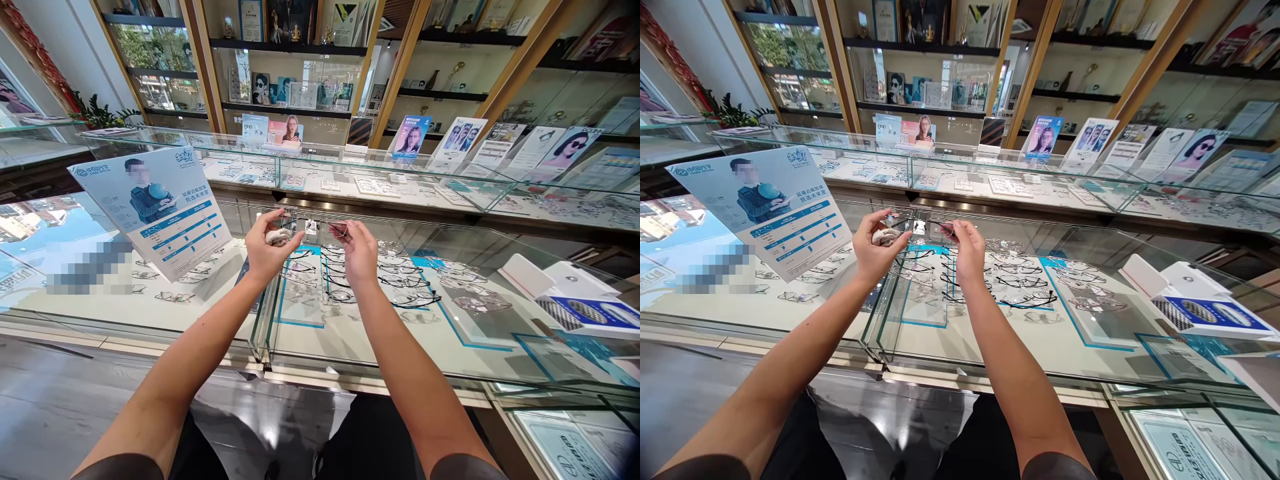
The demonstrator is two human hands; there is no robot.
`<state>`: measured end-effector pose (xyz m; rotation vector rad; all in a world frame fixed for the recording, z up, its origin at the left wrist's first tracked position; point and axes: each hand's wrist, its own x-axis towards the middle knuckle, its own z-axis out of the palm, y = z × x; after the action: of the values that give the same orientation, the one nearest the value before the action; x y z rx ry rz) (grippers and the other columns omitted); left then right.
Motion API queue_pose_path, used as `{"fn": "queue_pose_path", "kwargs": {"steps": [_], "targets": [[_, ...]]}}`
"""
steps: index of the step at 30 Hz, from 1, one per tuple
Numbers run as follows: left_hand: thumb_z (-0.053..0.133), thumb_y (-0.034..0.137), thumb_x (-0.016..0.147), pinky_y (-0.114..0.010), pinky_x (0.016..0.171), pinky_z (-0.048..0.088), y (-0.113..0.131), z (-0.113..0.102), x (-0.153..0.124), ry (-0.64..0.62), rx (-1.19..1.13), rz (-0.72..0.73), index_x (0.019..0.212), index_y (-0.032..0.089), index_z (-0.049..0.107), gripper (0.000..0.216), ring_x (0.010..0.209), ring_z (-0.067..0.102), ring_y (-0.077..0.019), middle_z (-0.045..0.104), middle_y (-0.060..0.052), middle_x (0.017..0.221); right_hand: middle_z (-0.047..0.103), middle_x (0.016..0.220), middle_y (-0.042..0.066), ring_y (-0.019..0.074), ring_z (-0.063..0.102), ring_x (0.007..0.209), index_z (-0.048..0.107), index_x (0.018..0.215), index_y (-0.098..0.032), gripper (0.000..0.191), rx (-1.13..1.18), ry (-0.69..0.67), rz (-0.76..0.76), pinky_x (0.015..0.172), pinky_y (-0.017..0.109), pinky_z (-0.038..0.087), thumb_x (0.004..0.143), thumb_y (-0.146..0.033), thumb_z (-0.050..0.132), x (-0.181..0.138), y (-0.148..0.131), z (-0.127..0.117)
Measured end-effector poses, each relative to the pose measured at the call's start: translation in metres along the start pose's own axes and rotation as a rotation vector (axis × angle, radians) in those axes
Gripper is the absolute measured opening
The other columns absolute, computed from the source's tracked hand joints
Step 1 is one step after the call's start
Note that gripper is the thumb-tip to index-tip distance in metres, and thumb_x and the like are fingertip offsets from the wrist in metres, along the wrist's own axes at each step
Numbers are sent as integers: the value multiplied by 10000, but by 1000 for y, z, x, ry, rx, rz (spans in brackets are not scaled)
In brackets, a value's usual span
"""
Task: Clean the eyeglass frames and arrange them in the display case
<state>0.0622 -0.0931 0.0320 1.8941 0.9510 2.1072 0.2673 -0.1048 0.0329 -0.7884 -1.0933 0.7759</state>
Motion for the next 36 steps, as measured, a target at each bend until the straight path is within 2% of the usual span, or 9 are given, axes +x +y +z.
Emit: {"fn": "queue_pose_path", "kwargs": {"steps": [8,11,14,18,22,25,28,32,36], "targets": [[870,460,902,-357,783,619,-5,-3,3,-30,81,21,1342,224,709,525,844,686,-170,799,-100,1227,842,1019,59,283,808,1030,761,943,-275,444,49,-18,98,980,479,644,839,-703,815,-1,-4,2],[895,445,885,-380,843,636,-9,-3,3,-43,87,-5,1378,228,705,571,945,732,-204,801,-108,1250,846,1048,58,281,804,1064,747,965,-279,454,26,-44,106,964,472,652,850,-715,799,0,-3,2],[938,472,843,-392,850,649,-12,-2,3,-41,97,-34,1382,242,711,628,970,754,-221,805,-116,1256,854,1078,57,288,804,1088,727,966,-286,453,20,-84,125,969,482,655,848,-718,796,-1,-4,3],[929,489,849,-395,836,659,-13,-3,4,-28,116,-35,1367,232,717,615,936,762,-217,809,-125,1258,862,1043,49,289,812,1012,708,900,-286,432,58,-107,137,948,494,657,801,-686,840,-3,-8,5],[908,496,854,-395,845,662,-12,-6,8,-41,113,-38,1363,209,721,613,971,764,-231,809,-137,1266,857,1040,47,284,810,1004,694,896,-284,373,63,-142,127,937,482,649,827,-629,819,-5,-14,6],[894,452,850,-374,800,646,-12,-10,13,-136,96,-19,1370,208,722,599,885,744,-208,812,-132,1269,848,1045,46,279,806,991,724,933,-287,377,58,-205,165,896,455,647,828,-645,786,-5,-18,4],[887,398,822,-379,822,639,-12,-14,18,-291,114,80,1380,213,718,612,866,736,-206,818,-111,1263,838,1028,38,249,786,971,775,950,-276,392,22,-312,234,867,406,631,827,-648,793,-4,-19,3],[856,359,828,-381,895,643,-15,-14,18,-403,123,170,1428,224,693,637,991,769,-236,803,-114,1313,838,906,28,222,748,897,831,841,-254,362,-79,-397,267,869,389,603,749,-598,898,-3,-12,3],[823,323,851,-394,972,634,-19,-13,16,-465,125,221,1505,238,649,682,1172,756,-273,774,-118,1376,857,891,42,232,758,916,858,764,-257,266,-109,-401,250,925,422,600,735,-514,923,-4,-5,5]]}}
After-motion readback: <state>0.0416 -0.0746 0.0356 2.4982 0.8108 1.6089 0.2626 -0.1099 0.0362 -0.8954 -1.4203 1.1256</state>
